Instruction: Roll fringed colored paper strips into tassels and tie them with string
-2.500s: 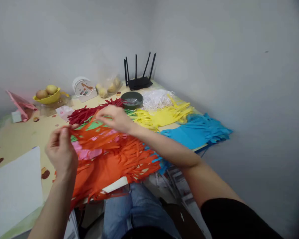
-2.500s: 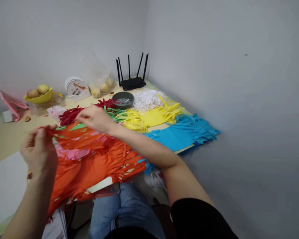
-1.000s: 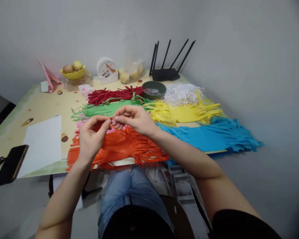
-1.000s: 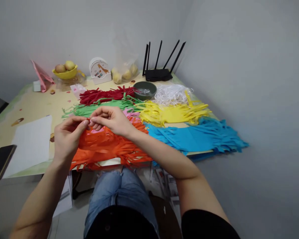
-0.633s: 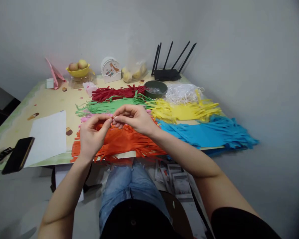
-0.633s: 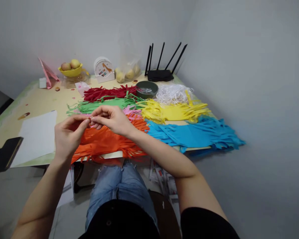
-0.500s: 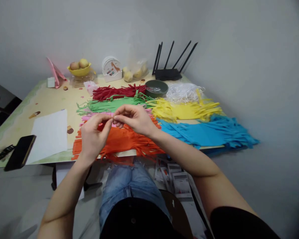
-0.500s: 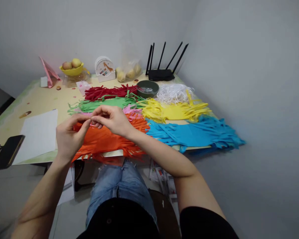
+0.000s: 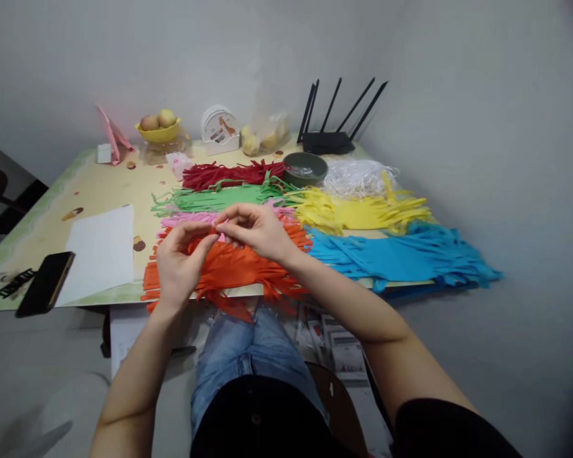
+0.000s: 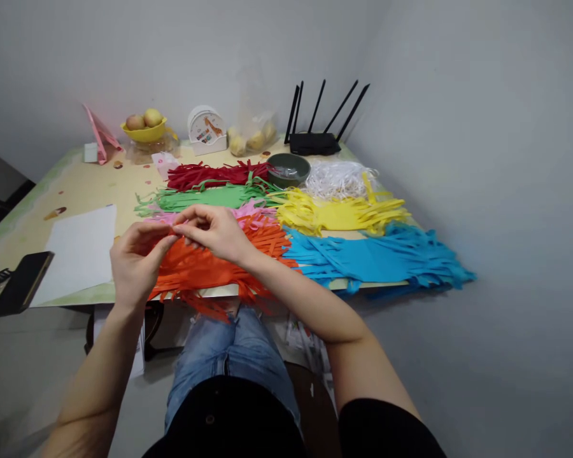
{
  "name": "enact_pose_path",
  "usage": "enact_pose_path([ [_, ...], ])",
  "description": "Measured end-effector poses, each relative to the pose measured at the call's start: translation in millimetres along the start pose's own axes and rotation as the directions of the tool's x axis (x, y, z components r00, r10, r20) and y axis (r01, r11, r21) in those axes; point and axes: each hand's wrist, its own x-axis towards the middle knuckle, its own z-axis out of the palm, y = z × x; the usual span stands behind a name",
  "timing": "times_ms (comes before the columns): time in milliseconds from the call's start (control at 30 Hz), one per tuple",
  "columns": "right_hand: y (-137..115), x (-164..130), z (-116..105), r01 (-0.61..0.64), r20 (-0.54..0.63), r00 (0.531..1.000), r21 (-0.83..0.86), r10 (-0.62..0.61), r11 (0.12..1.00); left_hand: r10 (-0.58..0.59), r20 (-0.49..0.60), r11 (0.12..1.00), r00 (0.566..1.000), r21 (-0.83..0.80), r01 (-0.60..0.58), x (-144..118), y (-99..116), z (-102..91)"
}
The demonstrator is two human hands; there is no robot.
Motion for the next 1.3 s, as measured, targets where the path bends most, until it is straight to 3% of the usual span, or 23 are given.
enact_pose_path([
  [100, -0.1, 0.9, 1.3, 0.005, 0.004, 1.000, -0.023, -0.005, 1.000, -0.098, 0.009, 0.989, 0.995, -0.115, 0.098, -0.3, -1.5, -0.8],
  [267, -4.3, 4.8, -1.5, -0.019, 0.148, 0.988, -0.098, 0.033, 0.995, -0.144, -0.041, 0.979, 0.989, -0.152, 0.136, -2.5, -6.0, -6.0],
  [367, -8.5, 6.7, -1.9, 0.057, 0.163, 0.986, -0.202, -0.024, 0.978, -0.204, 0.094, 0.950, 0.974, -0.223, 0.221, 0.1, -11.8, -11.3],
  [467, -12.5, 8.5, 1.8, 0.209, 0.181, 0.972, -0.382, -0.149, 0.900, -0.312, 0.251, 0.864, 0.917, -0.328, 0.383, 4.8, -20.2, -15.4],
  [567, -17.9, 12.5, 6.3, 0.295, 0.260, 0.947, -0.474, -0.188, 0.830, -0.376, 0.300, 0.784, 0.877, -0.401, 0.473, 7.1, -26.6, -18.3],
  [767, -27.5, 27.7, 15.5, 0.364, 0.352, 0.917, -0.545, -0.189, 0.755, -0.376, 0.321, 0.772, 0.869, -0.411, 0.485, 8.0, -30.5, -31.6],
  [867, -28.5, 34.1, 20.6, 0.375, 0.418, 0.896, -0.527, -0.152, 0.763, -0.365, 0.338, 0.751, 0.868, -0.444, 0.489, 10.6, -31.8, -38.5],
  [1033, -32.3, 41.6, 27.8, 0.375, 0.352, 0.916, -0.572, -0.195, 0.730, -0.408, 0.332, 0.688, 0.851, -0.501, 0.525, 8.8, -33.9, -39.8],
  [1167, -27.3, 50.6, 32.3, 0.352, 0.289, 0.933, -0.609, -0.214, 0.711, -0.397, 0.247, 0.805, 0.884, -0.370, 0.465, 9.0, -41.8, -54.9],
  [1233, -16.9, 55.6, 26.4, 0.320, 0.264, 0.944, -0.598, -0.197, 0.735, -0.367, 0.134, 0.911, 0.921, -0.151, 0.385, 15.2, -50.0, -81.0],
  [1300, -1.1, 57.1, 12.7, 0.256, 0.233, 0.963, -0.632, -0.136, 0.731, -0.268, -0.036, 0.957, 0.963, 0.102, 0.270, 25.8, -60.7, -120.1],
])
